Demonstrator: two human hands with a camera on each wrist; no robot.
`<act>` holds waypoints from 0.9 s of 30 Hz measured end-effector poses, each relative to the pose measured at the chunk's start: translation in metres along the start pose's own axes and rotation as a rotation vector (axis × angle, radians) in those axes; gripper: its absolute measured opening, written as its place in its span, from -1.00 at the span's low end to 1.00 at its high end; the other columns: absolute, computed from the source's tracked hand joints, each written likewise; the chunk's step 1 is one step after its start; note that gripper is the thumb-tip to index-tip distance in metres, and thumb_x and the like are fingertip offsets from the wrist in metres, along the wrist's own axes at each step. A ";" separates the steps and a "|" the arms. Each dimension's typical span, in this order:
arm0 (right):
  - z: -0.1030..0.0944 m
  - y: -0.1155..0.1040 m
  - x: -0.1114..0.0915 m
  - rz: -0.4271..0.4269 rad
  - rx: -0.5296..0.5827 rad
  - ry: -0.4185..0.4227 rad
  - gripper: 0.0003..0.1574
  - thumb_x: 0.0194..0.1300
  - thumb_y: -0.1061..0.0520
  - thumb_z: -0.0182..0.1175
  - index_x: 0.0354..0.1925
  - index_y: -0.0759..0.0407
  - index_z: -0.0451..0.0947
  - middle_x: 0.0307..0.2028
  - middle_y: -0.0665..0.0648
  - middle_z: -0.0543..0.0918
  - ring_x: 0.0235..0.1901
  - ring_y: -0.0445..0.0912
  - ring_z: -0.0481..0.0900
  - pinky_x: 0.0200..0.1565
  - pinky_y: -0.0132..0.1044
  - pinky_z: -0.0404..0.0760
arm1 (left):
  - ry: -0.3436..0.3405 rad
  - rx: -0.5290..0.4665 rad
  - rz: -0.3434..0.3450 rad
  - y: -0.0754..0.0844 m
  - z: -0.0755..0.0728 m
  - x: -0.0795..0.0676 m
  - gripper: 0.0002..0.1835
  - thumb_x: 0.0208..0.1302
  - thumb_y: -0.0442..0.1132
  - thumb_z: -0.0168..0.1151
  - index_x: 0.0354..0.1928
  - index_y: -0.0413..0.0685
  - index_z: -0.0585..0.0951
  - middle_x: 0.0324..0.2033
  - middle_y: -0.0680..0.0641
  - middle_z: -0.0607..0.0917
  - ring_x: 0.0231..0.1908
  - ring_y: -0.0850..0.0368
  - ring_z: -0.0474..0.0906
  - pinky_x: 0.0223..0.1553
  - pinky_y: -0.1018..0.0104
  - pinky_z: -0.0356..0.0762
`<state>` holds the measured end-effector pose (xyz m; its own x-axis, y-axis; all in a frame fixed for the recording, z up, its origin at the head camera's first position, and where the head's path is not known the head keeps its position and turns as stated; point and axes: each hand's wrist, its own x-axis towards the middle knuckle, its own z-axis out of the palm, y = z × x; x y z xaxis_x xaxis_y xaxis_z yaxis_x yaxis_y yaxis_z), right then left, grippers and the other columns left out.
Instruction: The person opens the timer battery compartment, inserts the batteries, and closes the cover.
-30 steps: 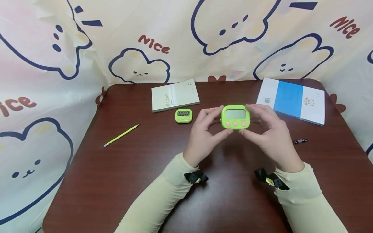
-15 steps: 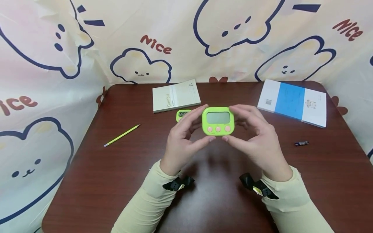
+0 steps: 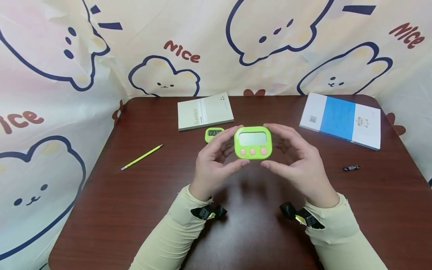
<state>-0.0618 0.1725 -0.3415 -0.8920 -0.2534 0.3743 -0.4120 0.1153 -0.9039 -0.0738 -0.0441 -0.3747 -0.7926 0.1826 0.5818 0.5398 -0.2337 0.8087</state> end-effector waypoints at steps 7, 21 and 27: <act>-0.005 0.005 -0.001 0.059 0.012 -0.076 0.04 0.04 0.49 0.46 0.44 0.08 0.34 0.18 0.14 0.58 0.06 -0.05 0.61 0.04 -0.35 0.61 | -0.044 0.011 -0.015 0.001 -0.002 0.000 -0.16 -0.12 -0.78 0.42 0.32 -0.44 0.40 0.25 -0.31 0.51 0.17 -0.17 0.56 0.16 0.03 0.53; 0.003 0.017 0.005 -0.593 -0.404 0.101 -0.46 0.43 -0.11 0.24 -0.02 0.38 0.67 0.04 0.31 0.67 0.13 -0.03 0.61 0.21 -0.33 0.49 | -0.005 -0.024 -0.120 -0.003 -0.001 -0.004 -0.26 0.15 -0.14 0.53 0.28 -0.40 0.47 0.18 -0.22 0.57 0.10 -0.11 0.59 0.11 0.06 0.57; 0.006 0.019 0.005 -0.610 -0.277 0.155 -0.52 0.33 -0.05 0.35 -0.19 0.41 0.73 -0.10 0.34 0.73 0.08 -0.04 0.66 0.17 -0.27 0.54 | -0.005 -0.038 -0.105 -0.001 0.001 -0.004 -0.20 0.16 -0.01 0.50 0.29 -0.40 0.46 0.19 -0.33 0.55 0.11 -0.09 0.59 0.12 0.06 0.57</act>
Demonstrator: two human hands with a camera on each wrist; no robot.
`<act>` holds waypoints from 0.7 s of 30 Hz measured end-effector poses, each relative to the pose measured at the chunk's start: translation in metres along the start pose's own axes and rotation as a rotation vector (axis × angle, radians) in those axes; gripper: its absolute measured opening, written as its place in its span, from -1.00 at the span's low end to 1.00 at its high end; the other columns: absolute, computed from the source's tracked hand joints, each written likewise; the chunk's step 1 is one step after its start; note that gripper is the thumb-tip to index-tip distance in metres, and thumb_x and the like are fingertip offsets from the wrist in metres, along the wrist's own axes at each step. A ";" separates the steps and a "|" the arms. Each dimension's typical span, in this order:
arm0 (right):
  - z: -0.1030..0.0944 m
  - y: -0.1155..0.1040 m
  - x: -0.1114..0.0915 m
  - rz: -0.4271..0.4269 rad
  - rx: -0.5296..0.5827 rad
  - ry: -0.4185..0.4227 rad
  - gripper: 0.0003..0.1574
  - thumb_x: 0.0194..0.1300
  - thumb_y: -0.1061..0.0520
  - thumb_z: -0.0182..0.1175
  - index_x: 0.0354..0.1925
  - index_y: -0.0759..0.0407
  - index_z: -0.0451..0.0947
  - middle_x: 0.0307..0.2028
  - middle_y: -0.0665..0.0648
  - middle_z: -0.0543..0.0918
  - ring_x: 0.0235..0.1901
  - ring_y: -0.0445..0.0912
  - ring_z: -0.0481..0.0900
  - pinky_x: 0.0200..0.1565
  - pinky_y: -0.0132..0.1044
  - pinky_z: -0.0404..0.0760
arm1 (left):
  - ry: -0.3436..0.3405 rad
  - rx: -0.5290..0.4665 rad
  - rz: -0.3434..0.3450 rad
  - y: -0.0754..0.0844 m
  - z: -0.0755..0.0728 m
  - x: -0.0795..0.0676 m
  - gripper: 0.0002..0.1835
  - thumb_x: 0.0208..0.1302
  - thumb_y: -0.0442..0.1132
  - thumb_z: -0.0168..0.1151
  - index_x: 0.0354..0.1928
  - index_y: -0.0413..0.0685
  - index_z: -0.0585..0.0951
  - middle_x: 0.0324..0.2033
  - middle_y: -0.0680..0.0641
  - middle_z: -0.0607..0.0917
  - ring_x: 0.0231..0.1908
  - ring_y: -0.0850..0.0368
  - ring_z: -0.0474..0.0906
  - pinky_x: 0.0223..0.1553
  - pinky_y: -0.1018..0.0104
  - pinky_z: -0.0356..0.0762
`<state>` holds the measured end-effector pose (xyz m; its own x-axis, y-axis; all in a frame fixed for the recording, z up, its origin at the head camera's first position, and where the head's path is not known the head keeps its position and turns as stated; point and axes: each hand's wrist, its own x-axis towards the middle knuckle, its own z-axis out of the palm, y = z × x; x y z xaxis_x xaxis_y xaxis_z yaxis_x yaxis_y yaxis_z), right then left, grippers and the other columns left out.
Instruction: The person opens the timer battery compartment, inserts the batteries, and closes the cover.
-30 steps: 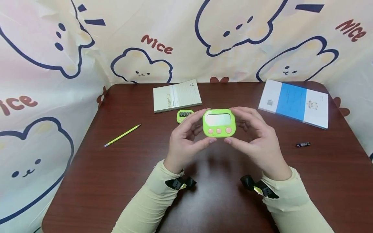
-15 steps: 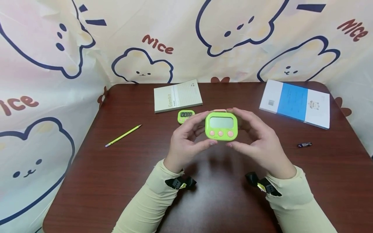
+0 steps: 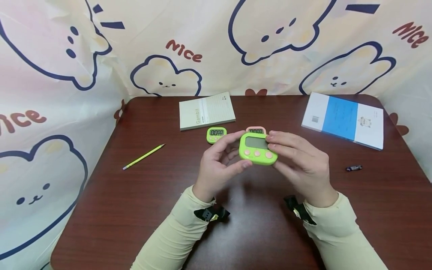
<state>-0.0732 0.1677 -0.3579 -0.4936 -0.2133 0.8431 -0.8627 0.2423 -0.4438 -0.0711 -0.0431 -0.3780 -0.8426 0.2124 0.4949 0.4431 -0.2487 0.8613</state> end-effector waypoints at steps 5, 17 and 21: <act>-0.006 0.004 -0.003 0.106 0.041 -0.028 -0.48 0.29 -0.08 0.37 -0.18 0.42 0.73 -0.08 0.32 0.74 0.06 -0.08 0.67 0.15 -0.29 0.55 | -0.017 0.025 0.046 0.000 0.000 0.001 -0.34 0.22 -0.23 0.47 0.29 -0.41 0.46 0.21 -0.37 0.53 0.18 -0.13 0.55 0.18 0.04 0.51; -0.013 0.003 -0.007 0.517 0.159 -0.088 -0.55 -0.01 0.54 0.46 -0.10 0.33 0.72 -0.21 0.09 0.76 -0.30 -0.13 0.68 -0.29 -0.42 0.65 | -0.047 0.110 0.091 0.002 -0.004 0.003 -0.34 -0.01 -0.71 0.40 0.22 -0.47 0.48 0.15 -0.40 0.57 0.14 -0.21 0.57 0.15 0.04 0.54; -0.016 0.002 -0.005 0.681 0.144 -0.114 -0.64 0.11 0.40 0.46 -0.06 0.30 0.72 -0.25 -0.01 0.77 -0.35 -0.12 0.68 -0.32 -0.39 0.66 | -0.074 0.156 0.081 0.001 -0.004 0.004 -0.27 -0.03 -0.67 0.46 0.27 -0.43 0.45 0.18 -0.37 0.57 0.14 -0.10 0.59 0.14 0.07 0.56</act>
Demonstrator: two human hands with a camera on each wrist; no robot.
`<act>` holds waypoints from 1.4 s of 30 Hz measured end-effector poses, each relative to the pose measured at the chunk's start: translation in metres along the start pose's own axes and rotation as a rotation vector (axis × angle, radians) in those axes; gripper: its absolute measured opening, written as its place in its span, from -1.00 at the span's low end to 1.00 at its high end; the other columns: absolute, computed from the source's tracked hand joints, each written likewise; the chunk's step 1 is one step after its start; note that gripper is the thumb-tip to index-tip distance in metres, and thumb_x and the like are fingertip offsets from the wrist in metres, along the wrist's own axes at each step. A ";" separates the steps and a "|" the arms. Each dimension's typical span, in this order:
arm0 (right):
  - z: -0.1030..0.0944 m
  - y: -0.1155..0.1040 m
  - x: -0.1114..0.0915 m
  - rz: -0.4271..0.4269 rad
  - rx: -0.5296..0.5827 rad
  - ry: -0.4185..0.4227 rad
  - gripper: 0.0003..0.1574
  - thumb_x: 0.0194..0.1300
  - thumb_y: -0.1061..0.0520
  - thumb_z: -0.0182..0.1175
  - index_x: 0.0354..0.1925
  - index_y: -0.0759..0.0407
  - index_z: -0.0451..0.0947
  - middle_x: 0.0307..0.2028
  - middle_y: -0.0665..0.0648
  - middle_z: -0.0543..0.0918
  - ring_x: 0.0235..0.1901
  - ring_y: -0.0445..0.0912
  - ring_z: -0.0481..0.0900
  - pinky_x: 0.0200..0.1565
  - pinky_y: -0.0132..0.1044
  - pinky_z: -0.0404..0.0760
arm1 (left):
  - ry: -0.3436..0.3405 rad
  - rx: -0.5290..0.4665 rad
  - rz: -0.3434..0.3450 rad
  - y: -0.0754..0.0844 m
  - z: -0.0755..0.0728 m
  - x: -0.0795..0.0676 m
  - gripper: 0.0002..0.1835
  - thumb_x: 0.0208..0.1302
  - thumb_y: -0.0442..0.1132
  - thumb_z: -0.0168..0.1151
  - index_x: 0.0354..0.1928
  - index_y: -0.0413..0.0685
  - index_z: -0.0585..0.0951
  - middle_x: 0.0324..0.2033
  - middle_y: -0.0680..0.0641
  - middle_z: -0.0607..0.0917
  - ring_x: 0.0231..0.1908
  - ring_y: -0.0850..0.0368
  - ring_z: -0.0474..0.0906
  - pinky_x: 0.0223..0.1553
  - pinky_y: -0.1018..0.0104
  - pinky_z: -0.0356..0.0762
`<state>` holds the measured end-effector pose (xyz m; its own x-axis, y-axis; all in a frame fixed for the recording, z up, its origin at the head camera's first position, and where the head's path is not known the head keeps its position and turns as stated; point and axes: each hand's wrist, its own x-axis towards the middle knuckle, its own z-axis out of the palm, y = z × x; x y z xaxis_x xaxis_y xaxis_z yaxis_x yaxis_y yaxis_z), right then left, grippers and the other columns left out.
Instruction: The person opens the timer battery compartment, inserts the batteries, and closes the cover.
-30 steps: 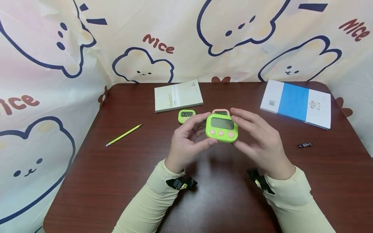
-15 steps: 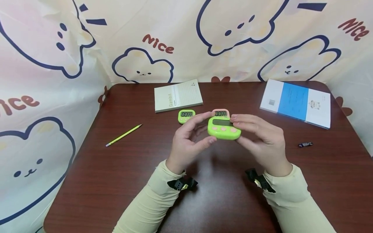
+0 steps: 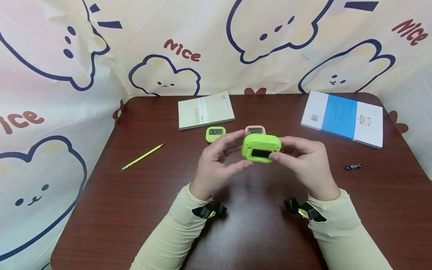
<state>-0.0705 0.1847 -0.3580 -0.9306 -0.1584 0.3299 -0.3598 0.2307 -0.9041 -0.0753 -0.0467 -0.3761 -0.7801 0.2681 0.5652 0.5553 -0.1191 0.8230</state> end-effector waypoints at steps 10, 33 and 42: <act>0.001 0.003 0.003 0.200 0.330 -0.129 -0.77 0.26 0.40 0.33 -0.09 0.32 0.72 -0.25 0.13 0.77 -0.39 -0.07 0.70 -0.29 -0.24 0.72 | -0.090 0.066 0.003 0.000 0.000 0.001 -0.16 -0.06 -0.53 0.56 0.34 -0.28 0.43 0.19 -0.17 0.61 0.11 0.01 0.61 0.08 0.14 0.60; 0.019 -0.003 0.000 0.074 0.213 0.060 -0.62 0.28 0.37 0.32 0.08 0.32 0.62 -0.20 0.18 0.69 -0.37 -0.07 0.58 -0.34 -0.42 0.62 | -0.032 -0.062 -0.141 -0.005 0.008 -0.004 -0.23 0.00 -0.64 0.45 0.32 -0.32 0.43 -0.06 -0.29 0.69 -0.25 0.05 0.69 -0.21 0.11 0.70; 0.041 0.006 -0.006 -0.005 0.133 0.057 -0.69 0.41 0.32 0.19 0.10 0.21 0.60 -0.43 0.10 0.66 -0.71 -0.07 0.46 -0.66 -0.33 0.51 | 0.067 -0.054 -0.126 -0.009 0.022 -0.007 -0.49 0.26 -0.54 0.25 0.27 -0.31 0.47 0.04 -0.26 0.63 -0.18 0.11 0.60 -0.25 0.29 0.67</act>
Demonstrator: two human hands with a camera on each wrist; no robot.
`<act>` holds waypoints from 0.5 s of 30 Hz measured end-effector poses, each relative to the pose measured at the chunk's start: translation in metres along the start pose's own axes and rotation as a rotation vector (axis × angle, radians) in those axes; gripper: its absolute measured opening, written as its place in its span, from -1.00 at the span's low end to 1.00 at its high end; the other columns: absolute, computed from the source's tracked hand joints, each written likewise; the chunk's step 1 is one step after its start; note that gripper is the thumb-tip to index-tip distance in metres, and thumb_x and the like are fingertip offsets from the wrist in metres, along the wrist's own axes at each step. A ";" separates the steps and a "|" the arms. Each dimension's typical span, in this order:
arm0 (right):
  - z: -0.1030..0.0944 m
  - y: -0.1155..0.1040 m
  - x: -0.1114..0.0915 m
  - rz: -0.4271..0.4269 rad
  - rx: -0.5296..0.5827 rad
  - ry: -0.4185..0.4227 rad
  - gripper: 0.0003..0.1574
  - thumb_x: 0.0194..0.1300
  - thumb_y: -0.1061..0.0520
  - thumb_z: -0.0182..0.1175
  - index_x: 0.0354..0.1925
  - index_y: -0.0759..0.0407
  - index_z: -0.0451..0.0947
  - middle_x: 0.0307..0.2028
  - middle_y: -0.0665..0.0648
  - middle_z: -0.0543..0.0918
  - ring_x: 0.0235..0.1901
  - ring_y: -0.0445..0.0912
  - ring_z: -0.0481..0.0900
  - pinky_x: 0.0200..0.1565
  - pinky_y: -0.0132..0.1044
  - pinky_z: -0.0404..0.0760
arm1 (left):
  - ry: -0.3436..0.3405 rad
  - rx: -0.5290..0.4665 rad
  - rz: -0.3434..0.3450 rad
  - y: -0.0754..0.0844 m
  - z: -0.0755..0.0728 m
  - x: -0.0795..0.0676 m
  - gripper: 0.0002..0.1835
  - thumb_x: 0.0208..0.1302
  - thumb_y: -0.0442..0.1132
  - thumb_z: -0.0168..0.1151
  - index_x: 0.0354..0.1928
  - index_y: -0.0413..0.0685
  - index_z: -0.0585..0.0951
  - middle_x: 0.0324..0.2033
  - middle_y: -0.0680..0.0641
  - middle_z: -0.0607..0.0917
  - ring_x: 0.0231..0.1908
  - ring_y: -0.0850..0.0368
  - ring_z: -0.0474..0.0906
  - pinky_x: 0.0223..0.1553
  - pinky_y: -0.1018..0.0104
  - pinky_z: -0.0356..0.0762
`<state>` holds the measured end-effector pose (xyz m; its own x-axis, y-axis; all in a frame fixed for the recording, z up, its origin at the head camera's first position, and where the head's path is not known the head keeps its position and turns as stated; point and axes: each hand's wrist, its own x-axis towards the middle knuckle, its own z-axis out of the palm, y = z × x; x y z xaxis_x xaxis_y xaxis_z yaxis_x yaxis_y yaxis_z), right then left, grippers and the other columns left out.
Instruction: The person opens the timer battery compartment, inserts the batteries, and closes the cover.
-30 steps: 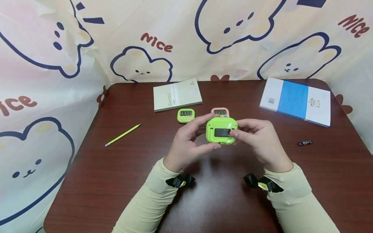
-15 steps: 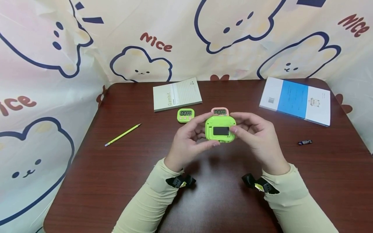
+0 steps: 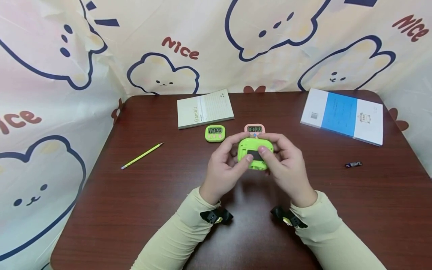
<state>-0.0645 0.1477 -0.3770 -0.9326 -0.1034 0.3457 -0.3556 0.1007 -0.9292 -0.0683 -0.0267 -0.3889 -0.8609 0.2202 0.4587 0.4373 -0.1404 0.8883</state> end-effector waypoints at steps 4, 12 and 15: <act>0.009 0.007 -0.003 -0.042 0.021 0.001 -0.68 0.36 0.38 0.21 0.07 0.26 0.59 -0.43 0.14 0.65 -0.72 -0.06 0.44 -0.67 -0.31 0.49 | 0.045 0.099 0.001 -0.003 0.002 0.000 -0.62 0.35 -0.45 0.18 0.19 -0.29 0.53 -0.07 -0.22 0.64 -0.26 0.15 0.55 -0.33 0.37 0.59; 0.008 0.011 -0.001 -0.041 0.079 0.055 -0.70 0.36 0.39 0.20 0.06 0.34 0.58 -0.42 0.08 0.65 -0.70 -0.15 0.43 -0.64 -0.37 0.49 | -0.085 0.153 -0.083 -0.003 -0.005 0.001 -0.44 0.30 -0.36 0.32 0.33 -0.13 0.42 -0.12 -0.13 0.64 -0.31 0.19 0.60 -0.40 0.32 0.64; 0.005 0.009 0.001 -0.026 0.116 0.063 -0.70 0.38 0.37 0.19 0.08 0.34 0.57 -0.41 0.09 0.65 -0.68 -0.14 0.45 -0.62 -0.38 0.50 | -0.173 0.177 -0.080 -0.001 -0.010 0.003 -0.25 0.20 -0.37 0.45 0.39 -0.04 0.33 -0.10 -0.07 0.68 -0.37 0.22 0.60 -0.45 0.33 0.61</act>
<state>-0.0677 0.1436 -0.3854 -0.9264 -0.0422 0.3743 -0.3739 -0.0165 -0.9273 -0.0737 -0.0354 -0.3893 -0.8441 0.3878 0.3703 0.4213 0.0523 0.9054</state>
